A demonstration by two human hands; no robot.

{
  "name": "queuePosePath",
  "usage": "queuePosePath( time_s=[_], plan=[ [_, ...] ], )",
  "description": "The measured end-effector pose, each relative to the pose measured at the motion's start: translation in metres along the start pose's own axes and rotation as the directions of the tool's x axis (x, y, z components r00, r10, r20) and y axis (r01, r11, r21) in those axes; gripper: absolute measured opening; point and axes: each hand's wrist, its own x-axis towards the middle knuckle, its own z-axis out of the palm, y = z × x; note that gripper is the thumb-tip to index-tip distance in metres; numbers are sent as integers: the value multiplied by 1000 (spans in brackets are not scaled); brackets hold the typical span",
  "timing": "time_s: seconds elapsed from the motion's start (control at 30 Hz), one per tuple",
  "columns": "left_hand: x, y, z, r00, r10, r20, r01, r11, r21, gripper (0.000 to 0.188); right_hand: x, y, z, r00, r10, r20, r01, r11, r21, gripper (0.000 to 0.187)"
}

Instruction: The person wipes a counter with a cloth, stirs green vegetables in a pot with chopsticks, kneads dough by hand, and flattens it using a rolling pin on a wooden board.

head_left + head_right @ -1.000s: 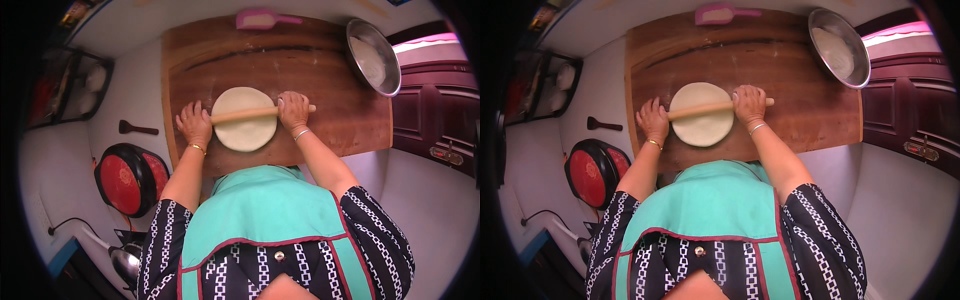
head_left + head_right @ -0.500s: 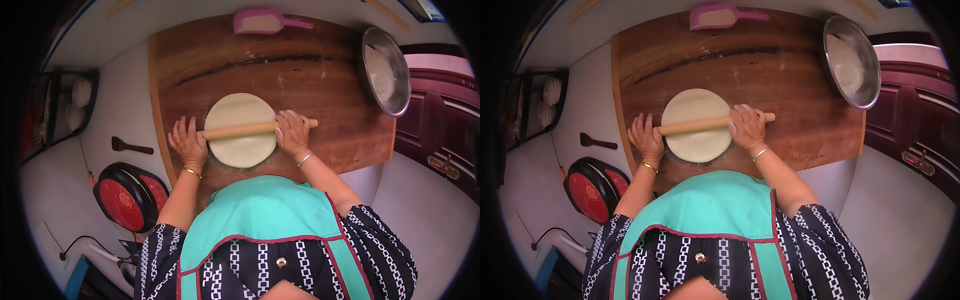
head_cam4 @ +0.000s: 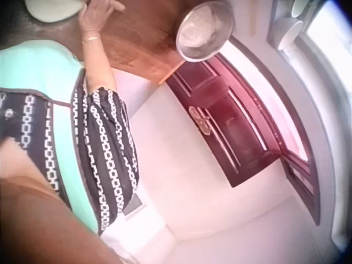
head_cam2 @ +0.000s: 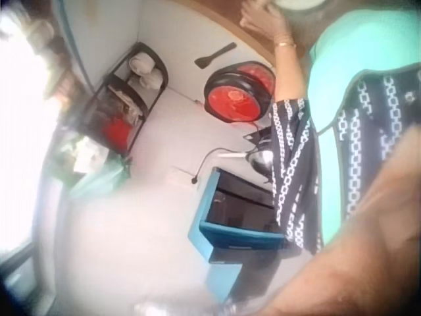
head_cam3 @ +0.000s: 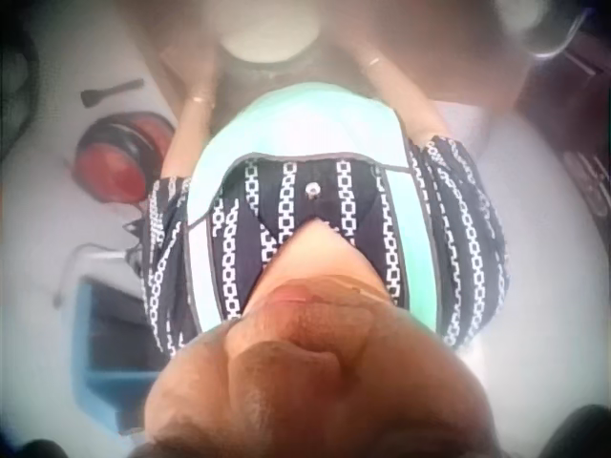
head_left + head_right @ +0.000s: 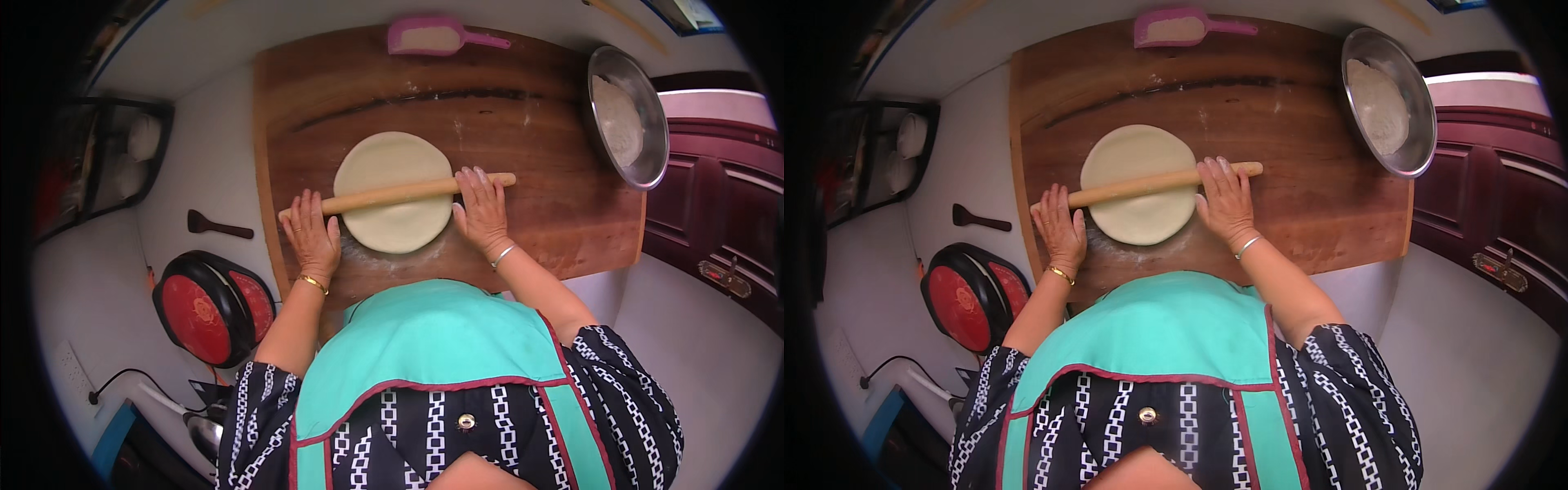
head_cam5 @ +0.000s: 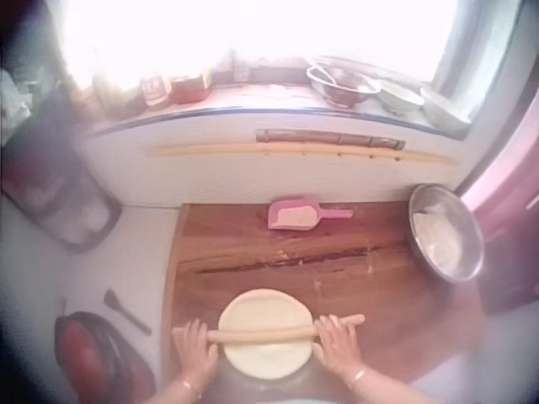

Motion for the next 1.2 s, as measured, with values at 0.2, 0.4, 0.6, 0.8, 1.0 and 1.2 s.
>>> queuePosePath(
  time_s=[0.2,0.4,0.6,0.8,1.0,1.2],
  plan=[
    [62,4,3,998,-60,-1,60,997,-40,49,61,12,11,995,72,-73,-59,985,165,32],
    [-49,25,-11,1000,24,-8,-23,995,96,53,-54,-23,6,1000,16,15,-15,997,-80,51],
    [-31,12,-23,995,49,-82,-66,972,-225,46,-50,-18,-2,999,-32,-30,34,997,68,51],
    [-76,41,-19,997,79,-3,-78,996,35,52,-86,-39,-16,999,-33,-15,32,999,-41,51],
    [-44,-17,-13,915,-361,182,403,850,-340,52,-103,-24,-54,987,90,135,-109,984,138,39],
    [31,41,19,957,-214,195,284,826,-487,55,-75,41,-97,907,386,-168,-355,916,188,25]
  ],
)
